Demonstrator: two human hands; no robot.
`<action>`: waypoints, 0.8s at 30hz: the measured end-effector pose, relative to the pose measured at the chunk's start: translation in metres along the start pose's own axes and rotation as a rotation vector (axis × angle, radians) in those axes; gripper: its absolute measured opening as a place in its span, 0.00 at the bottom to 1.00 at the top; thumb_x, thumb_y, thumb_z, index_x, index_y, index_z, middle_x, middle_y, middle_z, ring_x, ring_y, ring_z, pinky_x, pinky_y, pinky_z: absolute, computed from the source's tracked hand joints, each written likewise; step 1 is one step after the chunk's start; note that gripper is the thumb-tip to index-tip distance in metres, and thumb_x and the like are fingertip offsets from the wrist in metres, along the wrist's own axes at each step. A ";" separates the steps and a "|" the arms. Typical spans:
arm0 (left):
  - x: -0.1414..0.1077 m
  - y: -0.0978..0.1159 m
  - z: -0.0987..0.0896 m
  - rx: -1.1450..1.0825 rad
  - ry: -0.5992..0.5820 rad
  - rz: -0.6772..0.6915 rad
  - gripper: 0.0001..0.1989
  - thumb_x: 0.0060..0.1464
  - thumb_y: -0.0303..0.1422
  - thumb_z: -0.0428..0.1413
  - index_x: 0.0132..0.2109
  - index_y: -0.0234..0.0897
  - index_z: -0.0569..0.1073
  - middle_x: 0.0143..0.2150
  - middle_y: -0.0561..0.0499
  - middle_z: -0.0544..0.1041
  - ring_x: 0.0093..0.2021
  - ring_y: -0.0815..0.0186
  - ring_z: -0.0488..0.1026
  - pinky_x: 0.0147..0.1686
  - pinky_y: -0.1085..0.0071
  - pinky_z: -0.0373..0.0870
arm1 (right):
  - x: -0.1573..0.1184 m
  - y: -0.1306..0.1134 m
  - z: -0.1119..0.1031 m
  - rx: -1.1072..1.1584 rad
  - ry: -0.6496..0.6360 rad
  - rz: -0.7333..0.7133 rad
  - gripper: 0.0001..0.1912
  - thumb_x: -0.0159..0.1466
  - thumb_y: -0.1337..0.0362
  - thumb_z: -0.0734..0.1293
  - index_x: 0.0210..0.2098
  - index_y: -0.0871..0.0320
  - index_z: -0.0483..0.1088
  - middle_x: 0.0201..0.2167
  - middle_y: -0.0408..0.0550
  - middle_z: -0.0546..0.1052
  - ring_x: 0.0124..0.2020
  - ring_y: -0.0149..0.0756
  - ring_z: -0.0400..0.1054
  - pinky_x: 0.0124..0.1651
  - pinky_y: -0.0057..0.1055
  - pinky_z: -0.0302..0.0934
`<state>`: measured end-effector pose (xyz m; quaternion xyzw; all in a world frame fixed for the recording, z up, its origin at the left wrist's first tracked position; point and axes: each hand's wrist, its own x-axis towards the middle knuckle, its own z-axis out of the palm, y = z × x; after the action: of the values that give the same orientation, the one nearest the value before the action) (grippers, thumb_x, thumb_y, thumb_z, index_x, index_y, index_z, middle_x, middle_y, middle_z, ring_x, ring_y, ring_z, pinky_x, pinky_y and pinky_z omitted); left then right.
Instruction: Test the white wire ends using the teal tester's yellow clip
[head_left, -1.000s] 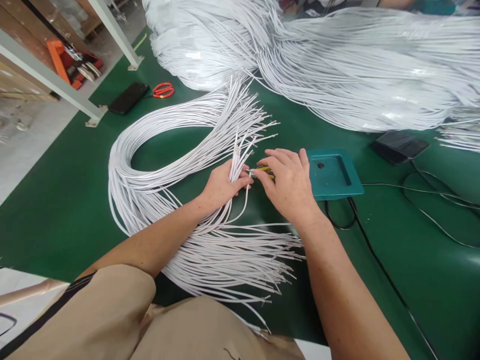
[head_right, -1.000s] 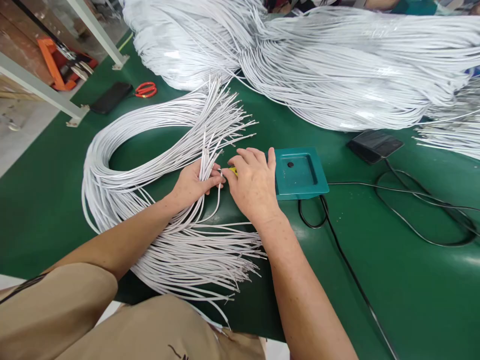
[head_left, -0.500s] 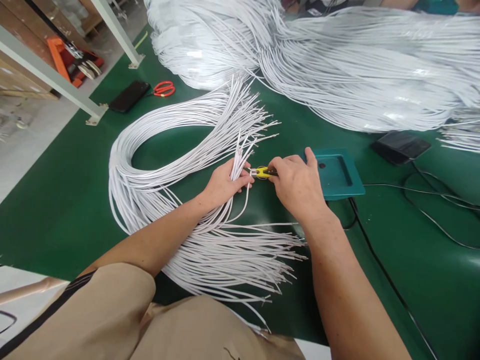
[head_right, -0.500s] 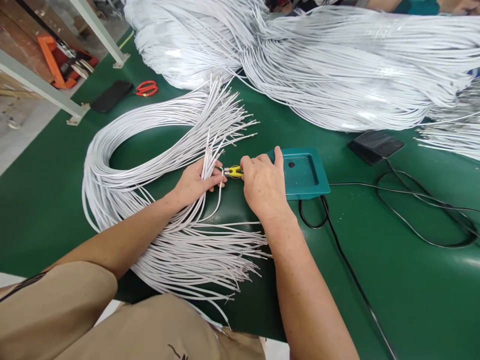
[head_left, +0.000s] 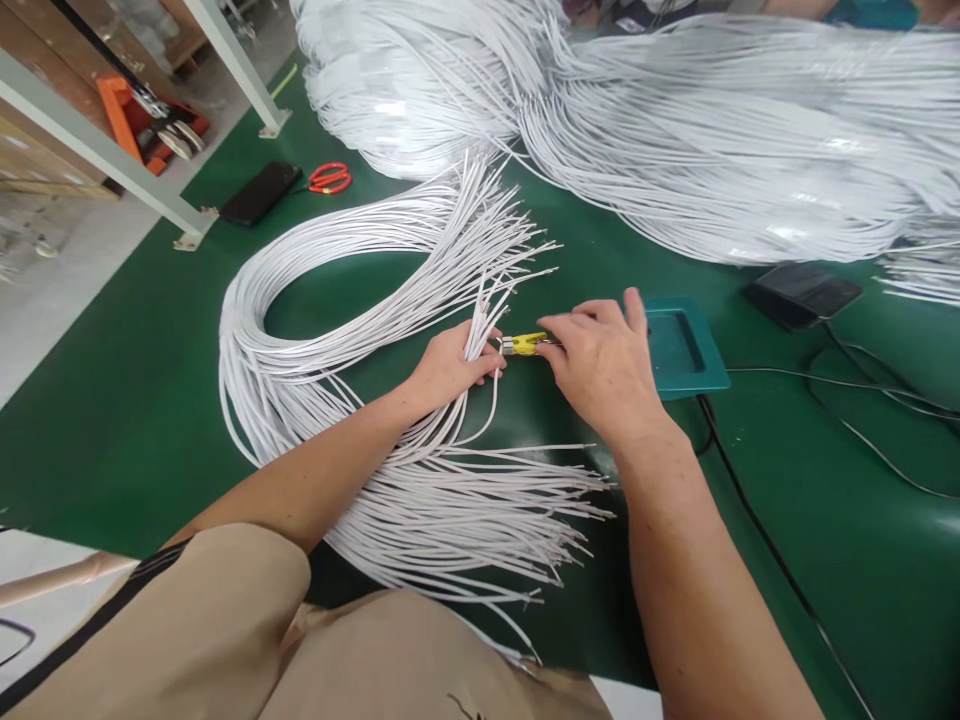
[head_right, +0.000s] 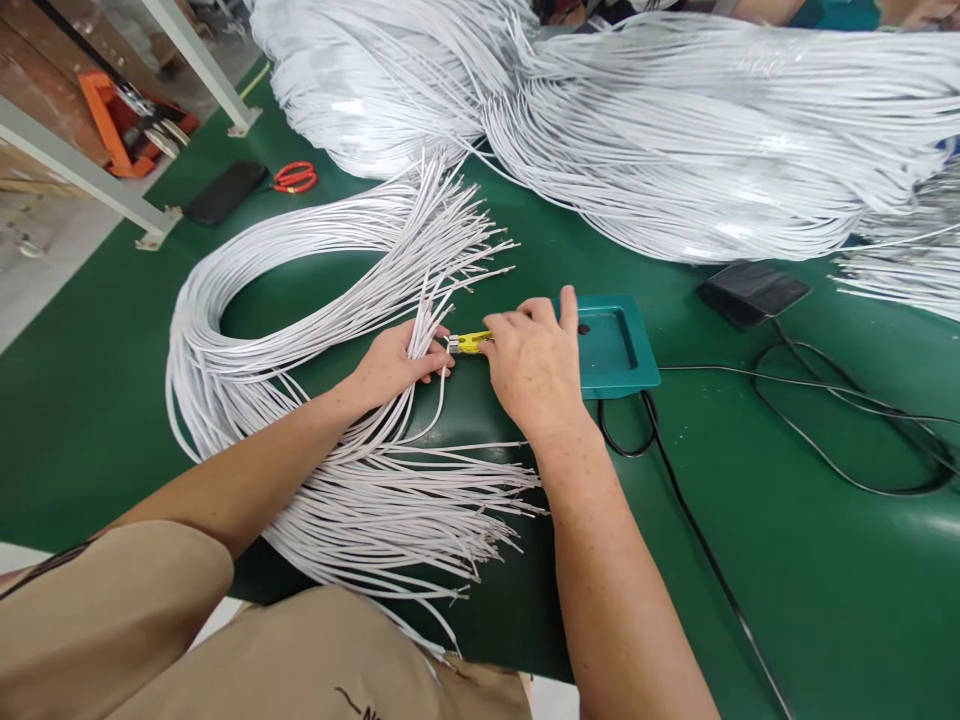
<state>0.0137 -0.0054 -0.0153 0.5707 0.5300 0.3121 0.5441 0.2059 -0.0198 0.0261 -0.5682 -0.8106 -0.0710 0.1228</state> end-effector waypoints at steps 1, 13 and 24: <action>0.000 0.000 0.000 -0.008 -0.001 -0.007 0.18 0.46 0.32 0.61 0.46 0.35 0.70 0.31 0.51 0.79 0.30 0.67 0.78 0.28 0.74 0.73 | -0.002 0.001 0.000 -0.019 0.038 0.049 0.16 0.66 0.65 0.58 0.48 0.60 0.73 0.45 0.57 0.77 0.53 0.51 0.63 0.64 0.62 0.40; -0.004 0.003 -0.015 -0.214 -0.032 0.033 0.20 0.49 0.36 0.62 0.49 0.35 0.72 0.35 0.51 0.77 0.33 0.70 0.75 0.29 0.77 0.68 | -0.006 -0.012 -0.009 0.146 0.129 0.004 0.14 0.68 0.63 0.59 0.47 0.62 0.72 0.50 0.59 0.75 0.50 0.47 0.65 0.53 0.45 0.57; -0.005 0.009 -0.025 -0.339 -0.184 -0.131 0.20 0.43 0.36 0.67 0.46 0.38 0.78 0.39 0.50 0.77 0.35 0.72 0.70 0.42 0.72 0.67 | -0.017 -0.069 -0.017 0.312 -0.590 -0.150 0.12 0.65 0.67 0.60 0.31 0.59 0.74 0.26 0.53 0.77 0.29 0.41 0.70 0.31 0.33 0.55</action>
<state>-0.0086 -0.0013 -0.0008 0.4614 0.4542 0.3074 0.6974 0.1486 -0.0633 0.0392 -0.4775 -0.8519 0.2121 -0.0370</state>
